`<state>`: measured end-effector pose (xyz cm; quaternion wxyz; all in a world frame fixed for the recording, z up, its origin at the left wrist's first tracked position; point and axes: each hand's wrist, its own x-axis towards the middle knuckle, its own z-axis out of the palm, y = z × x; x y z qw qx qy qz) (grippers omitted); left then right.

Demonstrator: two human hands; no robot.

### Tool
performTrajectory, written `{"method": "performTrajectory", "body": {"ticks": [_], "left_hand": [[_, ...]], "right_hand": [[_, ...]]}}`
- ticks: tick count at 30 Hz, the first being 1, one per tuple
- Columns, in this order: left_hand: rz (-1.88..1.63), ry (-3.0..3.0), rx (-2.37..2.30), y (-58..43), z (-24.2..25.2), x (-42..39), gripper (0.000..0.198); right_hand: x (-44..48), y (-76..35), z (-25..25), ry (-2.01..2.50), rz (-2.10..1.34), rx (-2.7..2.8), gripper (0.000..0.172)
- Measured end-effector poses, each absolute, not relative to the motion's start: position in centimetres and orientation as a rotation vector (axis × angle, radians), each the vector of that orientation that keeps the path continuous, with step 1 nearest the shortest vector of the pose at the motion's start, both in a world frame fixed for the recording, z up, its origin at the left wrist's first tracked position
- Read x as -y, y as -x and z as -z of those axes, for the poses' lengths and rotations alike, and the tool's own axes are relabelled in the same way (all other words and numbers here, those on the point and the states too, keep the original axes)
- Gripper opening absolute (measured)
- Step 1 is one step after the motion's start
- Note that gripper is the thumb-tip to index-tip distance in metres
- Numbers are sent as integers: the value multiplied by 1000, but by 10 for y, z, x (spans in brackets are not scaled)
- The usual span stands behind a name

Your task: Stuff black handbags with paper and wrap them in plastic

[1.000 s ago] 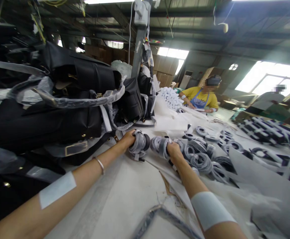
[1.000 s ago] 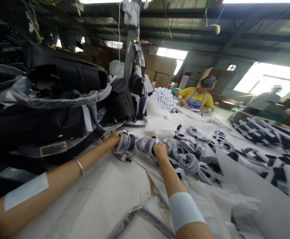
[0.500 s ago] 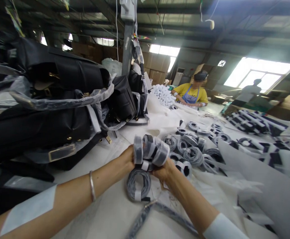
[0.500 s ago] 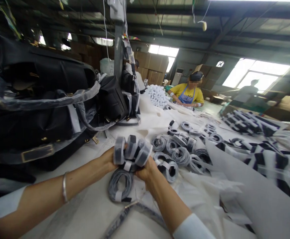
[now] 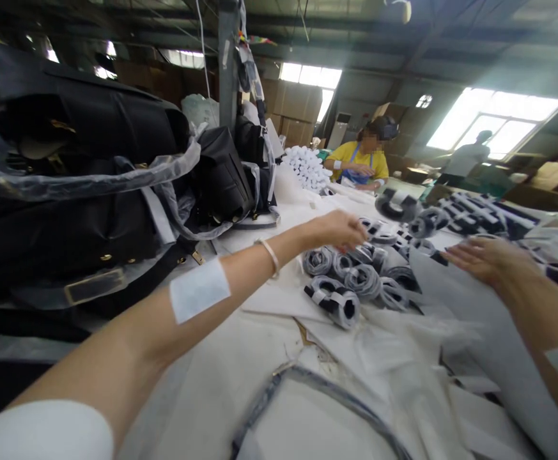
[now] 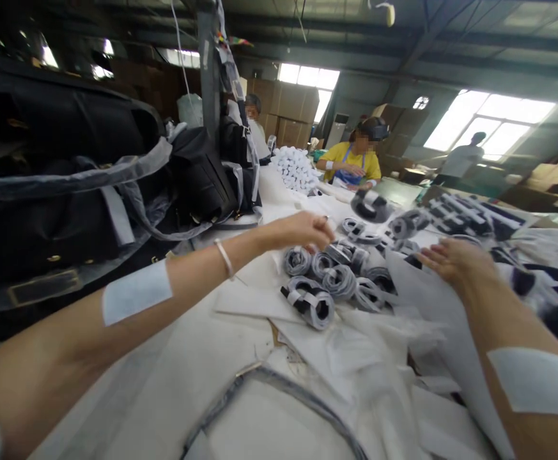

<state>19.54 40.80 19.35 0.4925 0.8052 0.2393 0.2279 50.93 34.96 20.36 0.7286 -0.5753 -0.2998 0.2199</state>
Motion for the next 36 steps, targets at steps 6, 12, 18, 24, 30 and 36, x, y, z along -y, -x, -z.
{"method": "performTrajectory", "body": {"ticks": [6, 12, 18, 24, 30, 36], "left_hand": [[-41, -2245, -576, -106, -77, -337, 14], [-278, -2526, -705, -93, -51, -319, 46], [-358, -2686, -682, -121, -28, -318, 15], [-435, -2754, -709, -145, -13, -313, 13], [-581, -2590, -757, -143, -34, -305, 7], [-781, -2195, -787, -115, -83, -286, 9]], "right_hand": [[-308, -410, -140, 1567, -917, 1154, 16], [-247, -306, -104, 1887, -813, 2279, 16], [-239, -287, -53, 2255, -334, 2396, 20], [-246, -292, -48, 2295, -388, 2142, 19], [-245, -309, -70, 2169, -743, 1843, 16], [-215, -313, -115, 1407, -1482, 1200, 37]]}}
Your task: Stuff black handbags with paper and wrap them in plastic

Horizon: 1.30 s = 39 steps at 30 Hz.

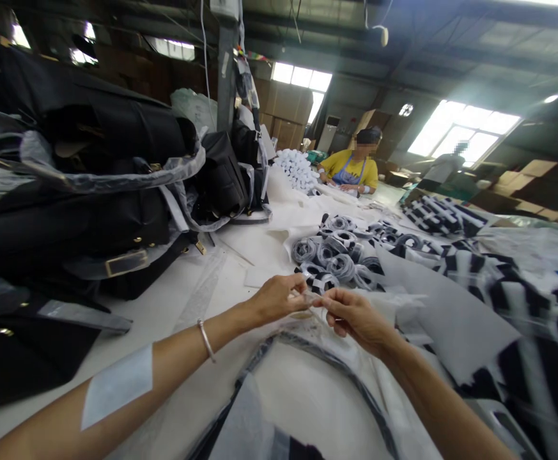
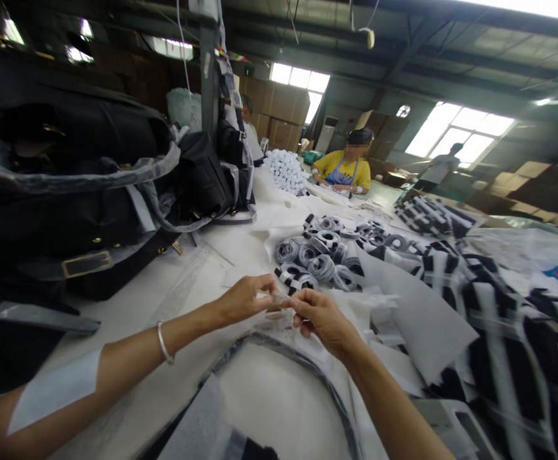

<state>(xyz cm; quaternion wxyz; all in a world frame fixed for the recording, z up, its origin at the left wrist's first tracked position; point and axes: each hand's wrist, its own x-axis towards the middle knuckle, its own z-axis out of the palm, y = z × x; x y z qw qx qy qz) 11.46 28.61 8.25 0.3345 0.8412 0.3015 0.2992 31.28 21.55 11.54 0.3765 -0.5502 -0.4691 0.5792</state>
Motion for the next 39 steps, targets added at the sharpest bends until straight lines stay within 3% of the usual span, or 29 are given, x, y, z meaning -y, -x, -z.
{"method": "performTrajectory", "body": {"ticks": [5, 13, 23, 28, 31, 33, 39], "left_hand": [[-845, -1913, -767, -92, -107, -264, 13], [-991, -1706, -859, -41, -123, -238, 18], [-842, -1629, -835, -11, -103, -195, 18], [-687, -1588, -820, -15, -87, -188, 22], [-613, -1555, -979, -13, -68, -194, 15], [-503, -1529, -1070, -11, -53, -196, 8], [-305, -1457, -1057, -19, -30, -195, 12]], "right_hand": [[-193, -291, -142, 1157, -1667, 949, 39], [-150, -277, -156, 1367, -1803, 1171, 39], [-89, -246, -167, 1166, -1324, 1235, 23], [-87, -240, -183, 1023, -1169, 921, 30], [-93, -254, -187, 1087, -1177, 828, 37], [-100, -263, -180, 1305, -1236, 928, 36], [-137, -250, -104, 1837, -1523, 1276, 21]]}}
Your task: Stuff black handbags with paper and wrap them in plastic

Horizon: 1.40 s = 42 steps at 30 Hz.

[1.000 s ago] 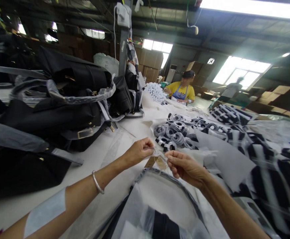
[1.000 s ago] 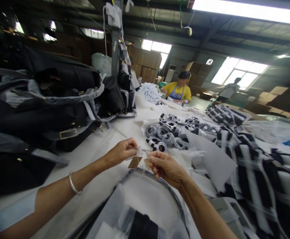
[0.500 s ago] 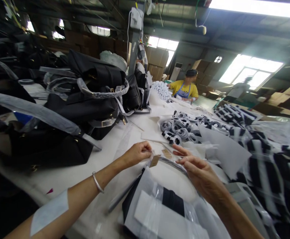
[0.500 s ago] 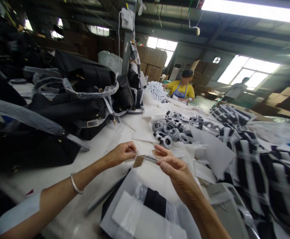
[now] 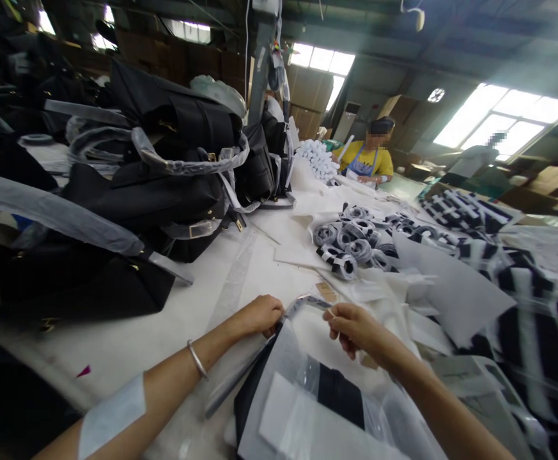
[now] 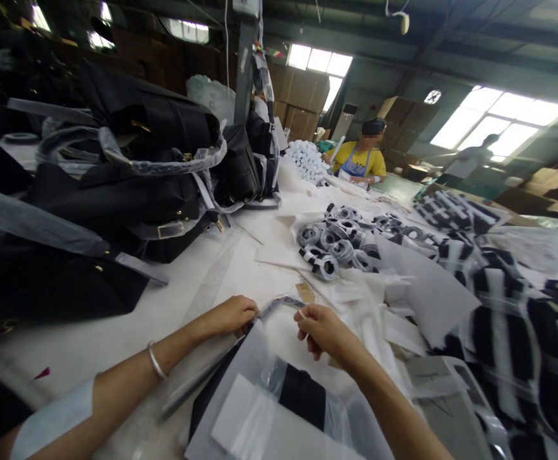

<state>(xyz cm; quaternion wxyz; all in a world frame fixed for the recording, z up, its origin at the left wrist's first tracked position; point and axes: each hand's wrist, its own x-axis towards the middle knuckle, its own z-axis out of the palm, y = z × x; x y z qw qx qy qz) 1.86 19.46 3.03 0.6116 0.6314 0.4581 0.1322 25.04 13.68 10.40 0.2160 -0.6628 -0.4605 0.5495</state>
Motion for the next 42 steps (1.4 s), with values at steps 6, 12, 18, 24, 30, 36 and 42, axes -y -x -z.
{"method": "performTrajectory", "body": {"ticks": [6, 12, 18, 24, 30, 36, 42], "left_hand": [[-287, -1296, -908, -22, -28, -197, 28], [-613, -1617, -954, -25, -16, -194, 22], [-654, -2189, -1005, -23, -9, -192, 17], [-636, -2216, -1051, -20, -15, -192, 12], [-596, -2207, -1064, -19, -16, -193, 11], [-590, -2213, -1124, -17, -13, -189, 16], [-689, -1973, -1191, -13, -25, -193, 14]], "right_hand": [[-169, -221, -53, 1687, -2133, 1301, 16], [-182, -221, -39, 1137, -2377, 1022, 30], [-184, -225, -32, 1138, -2395, 874, 34], [-181, -230, -38, 1151, -2373, 885, 30], [-181, -220, -34, 1112, -2336, 901, 30], [-183, -214, -34, 1283, -2348, 980, 40], [-179, -214, -60, 1666, -1687, 1551, 19]]}}
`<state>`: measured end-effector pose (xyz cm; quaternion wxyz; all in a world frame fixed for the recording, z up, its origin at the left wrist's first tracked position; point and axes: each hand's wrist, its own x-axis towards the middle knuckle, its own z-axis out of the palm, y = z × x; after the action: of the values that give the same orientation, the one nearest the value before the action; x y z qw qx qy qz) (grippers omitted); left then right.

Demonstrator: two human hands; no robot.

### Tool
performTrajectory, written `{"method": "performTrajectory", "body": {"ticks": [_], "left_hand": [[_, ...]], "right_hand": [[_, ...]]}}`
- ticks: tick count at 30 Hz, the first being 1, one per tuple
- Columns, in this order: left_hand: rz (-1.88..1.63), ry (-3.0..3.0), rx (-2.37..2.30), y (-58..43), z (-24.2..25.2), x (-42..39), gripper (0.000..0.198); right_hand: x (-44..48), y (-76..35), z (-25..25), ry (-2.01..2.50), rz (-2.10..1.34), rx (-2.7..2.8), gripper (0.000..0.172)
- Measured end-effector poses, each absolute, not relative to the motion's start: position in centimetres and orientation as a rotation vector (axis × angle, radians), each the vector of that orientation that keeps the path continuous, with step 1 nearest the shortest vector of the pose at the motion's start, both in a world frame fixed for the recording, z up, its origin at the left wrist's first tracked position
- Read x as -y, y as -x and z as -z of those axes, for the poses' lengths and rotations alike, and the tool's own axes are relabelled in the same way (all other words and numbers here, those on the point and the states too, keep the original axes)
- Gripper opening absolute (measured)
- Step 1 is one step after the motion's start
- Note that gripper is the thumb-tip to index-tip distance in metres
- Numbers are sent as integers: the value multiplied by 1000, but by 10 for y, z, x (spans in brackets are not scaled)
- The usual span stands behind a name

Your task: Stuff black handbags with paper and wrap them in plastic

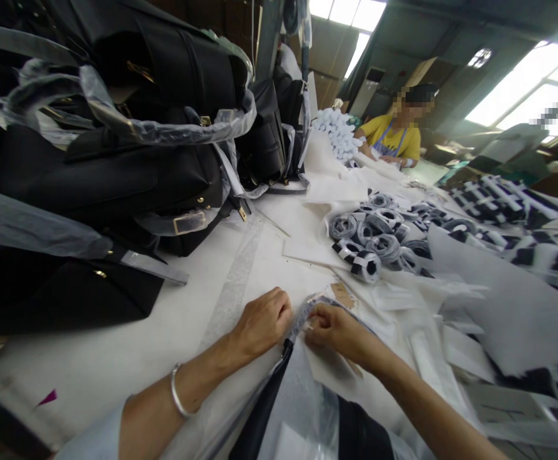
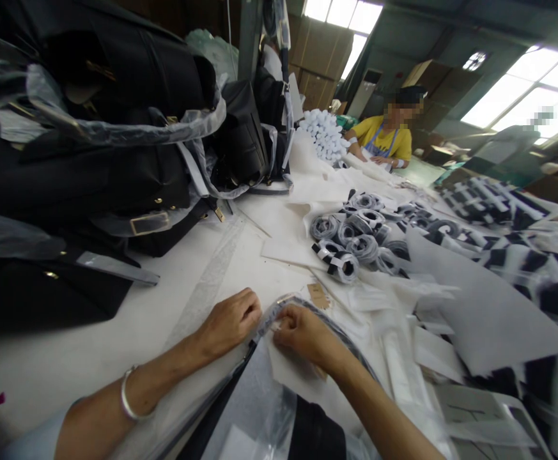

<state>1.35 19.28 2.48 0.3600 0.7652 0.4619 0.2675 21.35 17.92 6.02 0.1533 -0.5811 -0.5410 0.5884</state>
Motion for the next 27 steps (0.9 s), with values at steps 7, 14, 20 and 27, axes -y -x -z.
{"method": "performTrajectory", "body": {"ticks": [7, 14, 20, 27], "left_hand": [[-692, -1430, -965, -8, -34, -201, 18], [-797, -1131, -892, -5, -28, -204, 26], [-825, -996, -903, -5, -26, -207, 27], [-805, -907, -943, -3, -26, -209, 33]], "right_hand": [[-172, -217, -77, 1838, -1219, 2095, 31], [-172, -225, -72, 1682, -1556, 1719, 38], [-173, -216, -91, 1204, -2109, 1317, 41], [-187, -200, -61, 1532, -1874, 1335, 51]]}}
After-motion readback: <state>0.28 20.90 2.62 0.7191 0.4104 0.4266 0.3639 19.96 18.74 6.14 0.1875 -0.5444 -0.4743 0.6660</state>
